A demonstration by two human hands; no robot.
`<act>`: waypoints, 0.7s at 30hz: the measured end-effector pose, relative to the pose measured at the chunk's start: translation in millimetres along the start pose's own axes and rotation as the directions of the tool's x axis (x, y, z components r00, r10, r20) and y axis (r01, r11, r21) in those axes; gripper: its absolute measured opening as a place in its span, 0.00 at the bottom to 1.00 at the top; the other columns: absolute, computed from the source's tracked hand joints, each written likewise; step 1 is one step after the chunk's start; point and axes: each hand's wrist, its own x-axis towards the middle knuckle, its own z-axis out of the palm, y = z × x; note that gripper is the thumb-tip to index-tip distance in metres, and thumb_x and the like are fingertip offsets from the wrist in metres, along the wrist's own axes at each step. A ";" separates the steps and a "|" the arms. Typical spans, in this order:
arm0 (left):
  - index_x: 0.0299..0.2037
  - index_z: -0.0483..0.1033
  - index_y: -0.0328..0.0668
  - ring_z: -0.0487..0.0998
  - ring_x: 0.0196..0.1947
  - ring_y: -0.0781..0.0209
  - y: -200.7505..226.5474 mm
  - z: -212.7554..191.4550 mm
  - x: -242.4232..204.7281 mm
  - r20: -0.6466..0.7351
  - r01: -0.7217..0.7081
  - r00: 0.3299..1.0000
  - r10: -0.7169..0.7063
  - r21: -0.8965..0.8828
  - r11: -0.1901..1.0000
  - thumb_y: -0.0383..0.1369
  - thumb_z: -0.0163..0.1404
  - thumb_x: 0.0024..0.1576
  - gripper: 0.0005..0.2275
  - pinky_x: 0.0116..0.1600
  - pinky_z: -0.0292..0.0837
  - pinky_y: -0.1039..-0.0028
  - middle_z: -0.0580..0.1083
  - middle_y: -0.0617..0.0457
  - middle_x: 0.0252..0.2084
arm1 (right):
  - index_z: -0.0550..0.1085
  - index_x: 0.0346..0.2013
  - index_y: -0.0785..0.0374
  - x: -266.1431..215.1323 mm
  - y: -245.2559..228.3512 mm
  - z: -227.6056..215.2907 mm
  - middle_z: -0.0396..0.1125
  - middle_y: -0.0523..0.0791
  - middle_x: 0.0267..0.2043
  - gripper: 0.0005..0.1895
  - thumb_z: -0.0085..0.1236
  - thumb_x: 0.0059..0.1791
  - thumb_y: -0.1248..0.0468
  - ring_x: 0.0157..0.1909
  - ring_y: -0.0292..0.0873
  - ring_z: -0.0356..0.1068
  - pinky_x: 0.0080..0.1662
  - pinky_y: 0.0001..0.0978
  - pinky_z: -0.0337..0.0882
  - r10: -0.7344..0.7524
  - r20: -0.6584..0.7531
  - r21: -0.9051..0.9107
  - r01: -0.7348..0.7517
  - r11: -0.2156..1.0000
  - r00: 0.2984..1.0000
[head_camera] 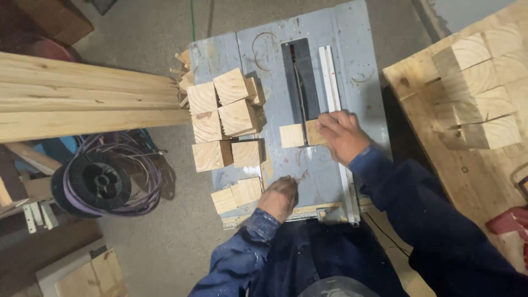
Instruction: Inspecting and aligning small wooden blocks against a table saw fence before stacking them.
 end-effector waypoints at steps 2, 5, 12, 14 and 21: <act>0.53 0.78 0.46 0.76 0.57 0.50 -31.6 53.9 7.0 -0.056 0.098 0.994 -0.094 0.087 0.991 0.39 0.47 0.59 0.15 0.60 0.74 0.65 0.77 0.48 0.54 | 0.74 0.42 0.59 -7.4 -6.5 1.0 0.66 0.43 0.55 0.12 0.53 0.46 0.61 0.62 0.52 0.60 0.51 0.44 0.58 0.018 -0.041 -0.017 -0.019 1.000 0.999; 0.61 0.72 0.31 0.70 0.64 0.40 14.6 -63.4 57.6 -0.078 0.126 0.990 -0.116 0.143 0.982 0.30 0.48 0.55 0.22 0.69 0.65 0.62 0.72 0.35 0.60 | 0.74 0.40 0.60 -11.0 -12.9 -1.5 0.68 0.44 0.56 0.12 0.58 0.44 0.61 0.62 0.53 0.62 0.51 0.44 0.58 0.019 -0.083 0.007 -0.018 1.000 0.996; 0.70 0.55 0.24 0.49 0.76 0.31 2.2 -86.1 117.6 0.083 0.161 0.980 -0.181 0.201 0.966 0.25 0.50 0.51 0.34 0.76 0.53 0.56 0.50 0.27 0.75 | 0.71 0.38 0.56 -46.7 -24.0 2.7 0.66 0.39 0.53 0.11 0.54 0.46 0.55 0.60 0.50 0.60 0.54 0.44 0.58 0.034 -0.011 0.068 -0.033 0.997 0.999; 0.71 0.55 0.30 0.44 0.78 0.39 -3.9 -76.2 113.9 0.286 0.171 0.925 -0.250 0.275 0.946 0.25 0.43 0.58 0.28 0.77 0.47 0.64 0.45 0.35 0.78 | 0.72 0.48 0.56 -69.0 -33.5 4.1 0.65 0.40 0.59 0.18 0.44 0.51 0.50 0.64 0.51 0.58 0.55 0.44 0.59 0.090 0.053 0.149 -0.097 0.984 0.994; 0.45 0.81 0.38 0.67 0.68 0.49 34.3 -76.6 40.4 -0.050 0.021 0.999 -0.008 0.266 0.964 0.34 0.53 0.56 0.11 0.72 0.61 0.66 0.75 0.44 0.57 | 0.62 0.68 0.56 -114.6 -58.6 15.2 0.62 0.42 0.65 0.47 0.53 0.42 0.34 0.68 0.47 0.60 0.55 0.41 0.60 0.258 0.046 -0.052 -0.256 0.965 0.965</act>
